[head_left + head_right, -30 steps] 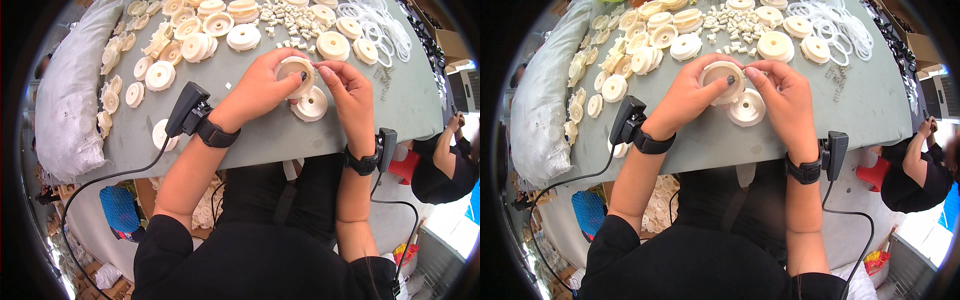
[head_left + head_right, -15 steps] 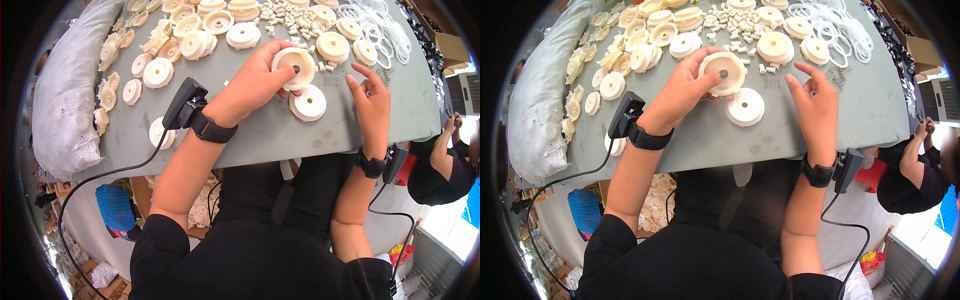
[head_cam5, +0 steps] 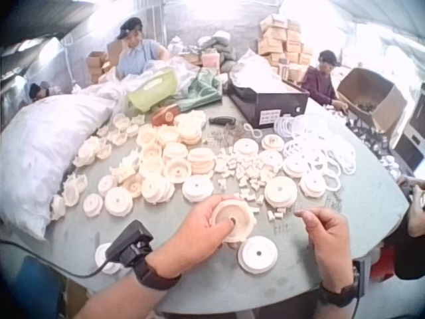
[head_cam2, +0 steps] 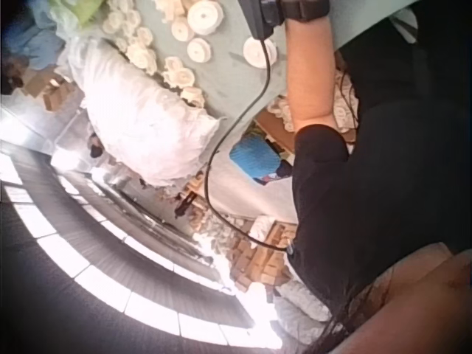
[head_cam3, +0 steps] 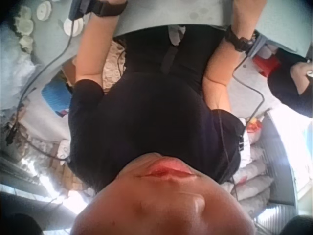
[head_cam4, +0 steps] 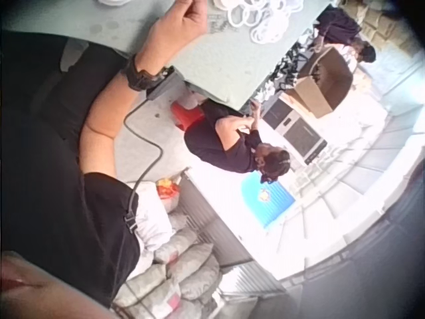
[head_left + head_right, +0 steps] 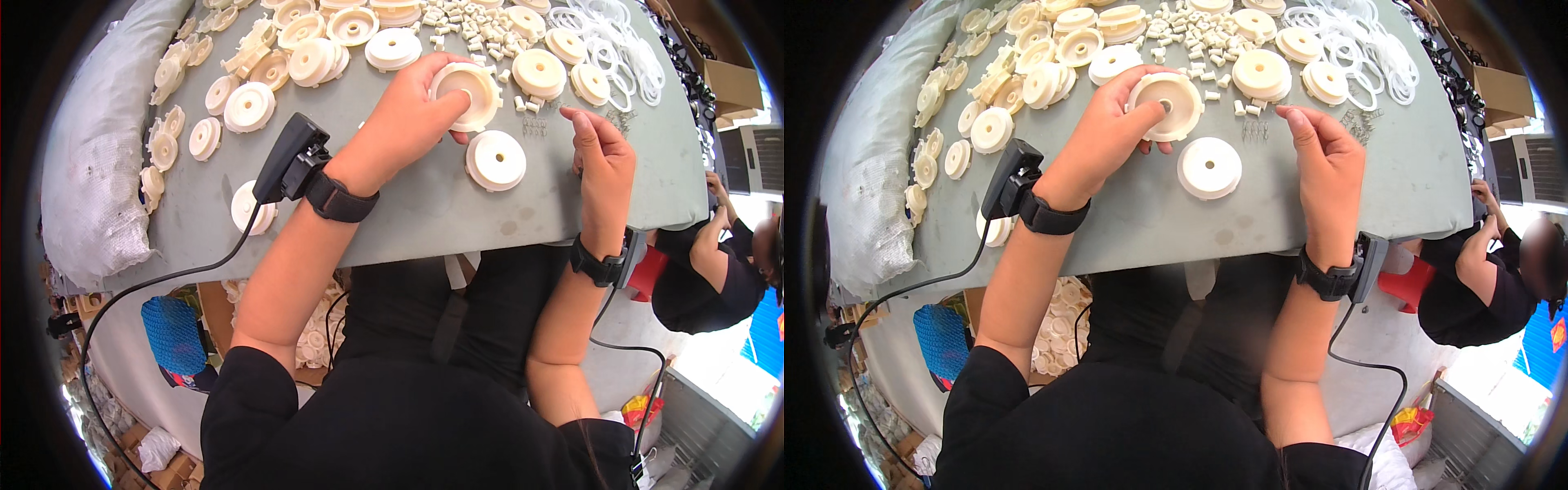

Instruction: Assembling plastic components by inserting small white washers into plastic discs at a workbench.

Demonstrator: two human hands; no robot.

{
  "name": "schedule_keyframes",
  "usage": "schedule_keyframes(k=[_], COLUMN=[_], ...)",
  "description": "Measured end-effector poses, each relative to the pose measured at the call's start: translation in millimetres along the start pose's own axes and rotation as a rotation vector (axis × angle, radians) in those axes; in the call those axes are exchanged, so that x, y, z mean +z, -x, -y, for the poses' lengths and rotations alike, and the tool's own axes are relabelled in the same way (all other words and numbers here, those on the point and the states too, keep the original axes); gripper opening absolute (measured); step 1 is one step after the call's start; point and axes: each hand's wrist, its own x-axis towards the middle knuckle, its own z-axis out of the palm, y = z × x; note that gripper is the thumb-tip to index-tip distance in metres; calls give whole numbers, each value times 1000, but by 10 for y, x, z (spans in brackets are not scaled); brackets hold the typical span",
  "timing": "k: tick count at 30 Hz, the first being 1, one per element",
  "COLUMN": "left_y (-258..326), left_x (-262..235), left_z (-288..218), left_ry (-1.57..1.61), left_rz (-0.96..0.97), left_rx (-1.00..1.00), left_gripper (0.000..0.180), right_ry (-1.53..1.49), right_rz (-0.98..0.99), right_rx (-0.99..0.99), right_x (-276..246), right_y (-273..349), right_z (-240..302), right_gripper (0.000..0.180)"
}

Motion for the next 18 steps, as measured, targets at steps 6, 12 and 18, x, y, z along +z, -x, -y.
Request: schedule_keyframes(k=[6,12,18], left_y=[-26,49,-34], left_x=[-60,-16,86], left_z=[158,83,75], left_ry=[-400,-1071,-1071], left_rz=[-100,-302,-380], left_rx=[155,30,632], left_gripper=[33,38,29], right_ry=[-123,174,110], right_rz=[-23,-74,-5], right_rx=[58,3,24], right_x=[68,9,-18], right_y=[42,22,20], right_z=[4,-74,-67], right_gripper=[23,18,16])
